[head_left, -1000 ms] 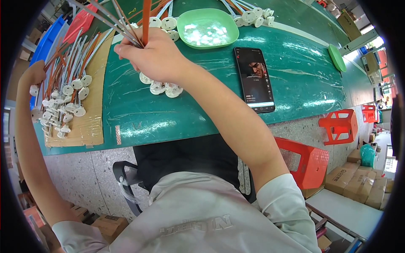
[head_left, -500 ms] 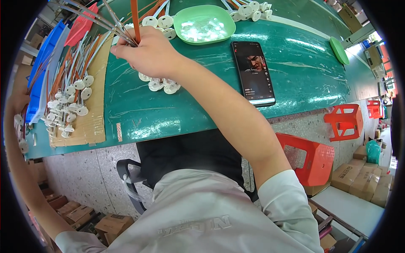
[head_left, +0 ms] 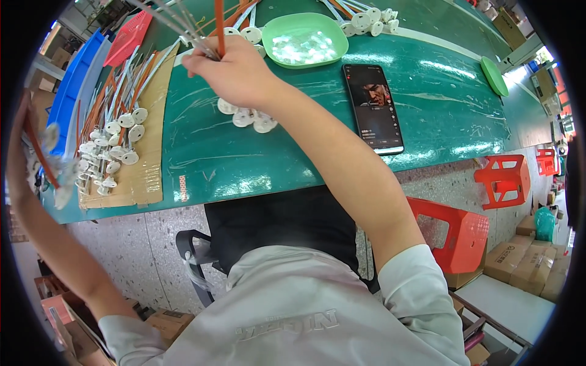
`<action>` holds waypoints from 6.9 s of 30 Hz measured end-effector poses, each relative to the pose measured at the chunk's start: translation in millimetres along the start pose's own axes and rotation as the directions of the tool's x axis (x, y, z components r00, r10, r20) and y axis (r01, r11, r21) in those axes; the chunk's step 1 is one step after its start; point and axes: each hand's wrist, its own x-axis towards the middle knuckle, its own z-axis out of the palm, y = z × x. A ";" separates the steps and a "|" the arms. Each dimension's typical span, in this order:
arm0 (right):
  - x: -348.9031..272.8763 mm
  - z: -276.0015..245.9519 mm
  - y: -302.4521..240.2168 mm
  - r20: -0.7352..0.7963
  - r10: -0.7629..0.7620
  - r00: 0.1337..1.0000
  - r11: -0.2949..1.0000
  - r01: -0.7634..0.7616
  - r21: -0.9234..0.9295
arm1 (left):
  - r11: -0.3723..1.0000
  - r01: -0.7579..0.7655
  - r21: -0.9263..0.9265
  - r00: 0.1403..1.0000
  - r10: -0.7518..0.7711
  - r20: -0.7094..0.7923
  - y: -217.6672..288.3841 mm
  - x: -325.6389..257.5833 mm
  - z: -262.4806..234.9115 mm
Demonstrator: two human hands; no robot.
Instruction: Manually assembling LED strip components into circular plastic bases at an industrial workstation.
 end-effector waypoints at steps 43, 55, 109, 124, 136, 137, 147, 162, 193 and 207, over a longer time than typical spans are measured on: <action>2.1 0.8 -0.3 -0.056 -0.016 0.998 1.000 0.017 0.013 | 0.658 -0.058 -0.751 0.977 0.194 0.094 4.7 -59.9 205.3; 1.2 1.6 1.4 -0.048 -0.041 0.998 0.999 0.041 -0.009 | 0.691 -0.120 -0.713 0.990 0.136 -0.035 11.9 -65.2 208.7; -8.9 -7.2 -6.4 0.218 -0.065 0.974 0.991 0.037 0.128 | 0.627 -0.023 -0.778 0.963 0.223 0.152 31.6 -67.9 230.8; -5.8 9.5 0.0 -0.138 -0.113 0.984 0.987 0.127 0.097 | 0.910 -0.253 -0.330 0.950 0.298 0.094 40.9 -74.5 224.2; 0.9 1.7 -0.1 -0.053 -0.173 0.983 0.979 0.178 0.103 | 0.980 -0.160 -0.117 0.949 0.120 -0.293 -6.6 -123.0 239.6; 1.0 0.6 -1.1 -0.052 -0.171 0.984 0.980 0.175 0.096 | 0.978 -0.185 -0.097 0.945 0.150 -0.289 -3.3 -124.3 238.5; -7.1 4.3 -7.3 -0.051 -0.053 0.997 0.968 0.064 0.242 | 0.939 -0.344 -0.016 0.926 0.336 -0.174 2.7 -125.6 237.8; -0.4 -3.4 -14.5 -0.129 0.111 0.985 0.933 -0.058 0.356 | 0.868 -0.445 -0.220 0.894 0.445 -0.052 6.6 -118.1 236.4; 5.8 -428.5 29.2 -0.543 0.356 0.761 -0.221 -0.496 -0.840 | 0.875 -0.452 -0.175 0.878 0.471 0.085 10.4 -121.1 231.4; 10.8 -400.4 57.4 -0.625 0.340 0.703 -0.321 -0.538 -0.780 | 0.877 -0.419 -0.235 0.886 0.452 0.104 11.2 -117.9 239.2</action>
